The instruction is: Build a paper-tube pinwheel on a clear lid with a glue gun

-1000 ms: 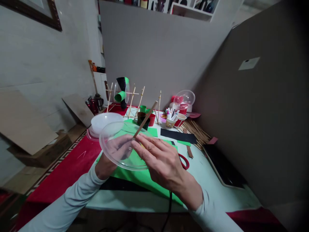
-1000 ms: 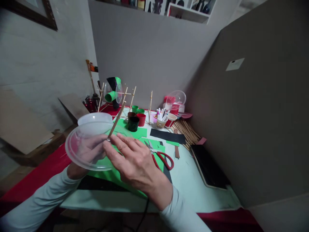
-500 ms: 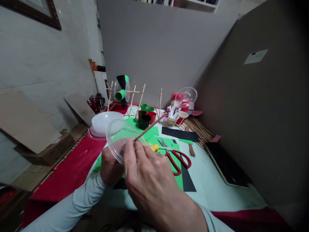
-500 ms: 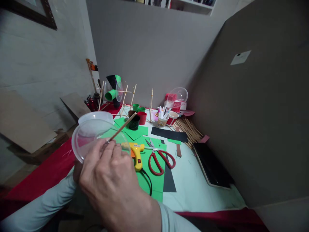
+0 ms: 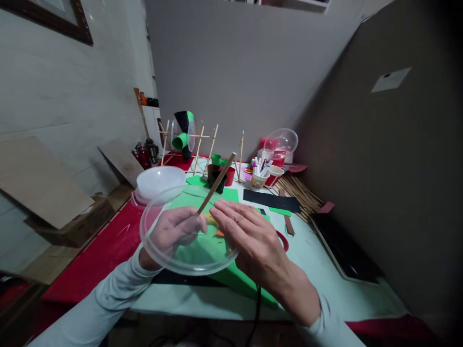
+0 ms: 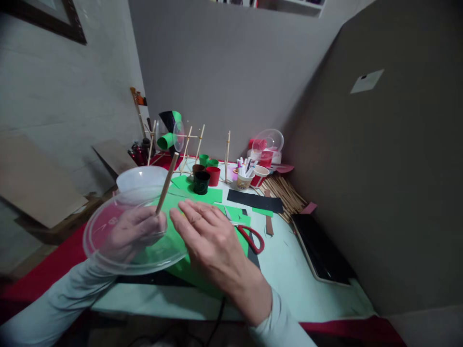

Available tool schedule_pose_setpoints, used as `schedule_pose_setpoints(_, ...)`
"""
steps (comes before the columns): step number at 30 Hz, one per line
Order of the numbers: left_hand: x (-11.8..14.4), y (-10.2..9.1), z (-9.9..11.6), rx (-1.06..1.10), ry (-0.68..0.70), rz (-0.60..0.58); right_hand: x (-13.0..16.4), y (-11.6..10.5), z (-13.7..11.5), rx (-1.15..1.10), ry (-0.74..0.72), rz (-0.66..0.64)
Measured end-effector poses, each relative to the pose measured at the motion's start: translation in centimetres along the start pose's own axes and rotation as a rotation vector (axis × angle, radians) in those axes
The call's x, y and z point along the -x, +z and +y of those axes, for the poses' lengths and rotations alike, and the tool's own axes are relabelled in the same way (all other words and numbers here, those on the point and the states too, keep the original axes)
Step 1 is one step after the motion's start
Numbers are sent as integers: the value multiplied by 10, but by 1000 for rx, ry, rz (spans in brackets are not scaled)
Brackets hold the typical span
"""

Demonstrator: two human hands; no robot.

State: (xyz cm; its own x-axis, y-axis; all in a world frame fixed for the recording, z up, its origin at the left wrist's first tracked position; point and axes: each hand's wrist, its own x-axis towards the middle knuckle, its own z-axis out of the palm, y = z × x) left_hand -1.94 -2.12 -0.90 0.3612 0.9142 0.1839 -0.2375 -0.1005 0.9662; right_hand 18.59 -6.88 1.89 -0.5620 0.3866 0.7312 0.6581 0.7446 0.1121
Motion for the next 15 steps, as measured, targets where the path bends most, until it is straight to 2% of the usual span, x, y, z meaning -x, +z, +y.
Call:
schedule_pose_setpoints(2, 0, 1, 0, -24, 13, 38, 0, 3, 1, 18, -19, 32)
schedule_pose_setpoints(5, -1, 3, 0, -107, 77, 163, -5, 10, -14, 100, -8, 90)
schedule_pose_setpoints(10, 0, 2, -8, -278, 194, 394, -28, 22, -59, 399, 62, -10)
schedule_pose_setpoints(13, -1, -2, -14, -310, 216, 422, -45, 26, -75, 493, 121, -32)
schedule_pose_setpoints(15, -2, -5, -13, -312, 228, 414, -48, 22, -75, 470, 120, -68)
